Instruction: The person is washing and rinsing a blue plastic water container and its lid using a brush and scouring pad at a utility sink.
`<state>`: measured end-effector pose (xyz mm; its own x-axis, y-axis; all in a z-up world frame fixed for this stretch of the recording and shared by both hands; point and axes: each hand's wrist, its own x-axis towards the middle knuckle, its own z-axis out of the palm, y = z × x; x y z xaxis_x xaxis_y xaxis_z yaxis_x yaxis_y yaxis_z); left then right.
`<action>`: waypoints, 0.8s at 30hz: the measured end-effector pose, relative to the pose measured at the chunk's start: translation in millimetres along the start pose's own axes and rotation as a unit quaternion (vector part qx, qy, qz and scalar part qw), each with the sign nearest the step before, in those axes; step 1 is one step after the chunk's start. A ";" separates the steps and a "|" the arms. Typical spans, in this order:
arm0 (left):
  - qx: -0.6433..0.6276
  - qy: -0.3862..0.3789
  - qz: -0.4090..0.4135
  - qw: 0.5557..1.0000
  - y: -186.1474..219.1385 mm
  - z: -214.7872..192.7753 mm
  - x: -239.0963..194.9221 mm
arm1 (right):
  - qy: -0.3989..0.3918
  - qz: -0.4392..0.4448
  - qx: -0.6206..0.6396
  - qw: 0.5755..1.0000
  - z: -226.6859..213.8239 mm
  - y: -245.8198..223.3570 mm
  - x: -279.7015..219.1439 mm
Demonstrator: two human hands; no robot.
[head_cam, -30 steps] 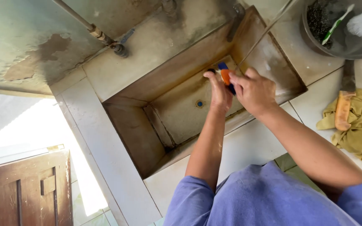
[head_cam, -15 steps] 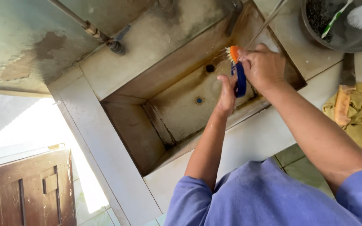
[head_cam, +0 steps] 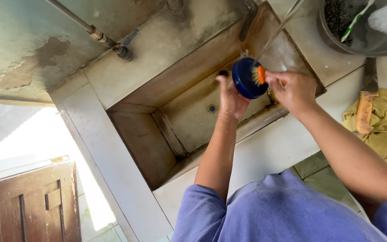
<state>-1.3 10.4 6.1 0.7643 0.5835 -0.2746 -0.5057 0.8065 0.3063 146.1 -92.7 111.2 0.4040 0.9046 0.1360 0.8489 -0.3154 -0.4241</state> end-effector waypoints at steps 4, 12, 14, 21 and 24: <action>0.016 0.022 -0.029 0.999 -21.4 -19.5 17.7 | 0.064 0.017 0.096 0.993 1.8 -18.8 15.3; -0.065 0.040 -0.004 0.997 -3.7 -29.7 2.8 | 0.030 -0.052 -0.116 0.991 -3.2 -1.1 19.4; -0.071 0.046 -0.027 0.996 -12.8 -28.3 4.7 | 0.019 -0.048 -0.099 0.994 -11.9 -27.6 20.3; -0.081 0.045 0.016 0.996 -6.3 -43.4 14.9 | -0.029 -0.039 -0.056 0.997 -3.3 14.0 -2.0; -0.063 0.076 0.009 0.995 -4.7 -15.9 12.5 | 0.098 0.091 0.083 0.988 -1.9 42.7 11.6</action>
<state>4.3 15.5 -13.3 0.6894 0.5986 -0.4081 -0.5733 0.7951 0.1979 187.7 -96.2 96.4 0.6164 0.7595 0.2078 0.6955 -0.4014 -0.5959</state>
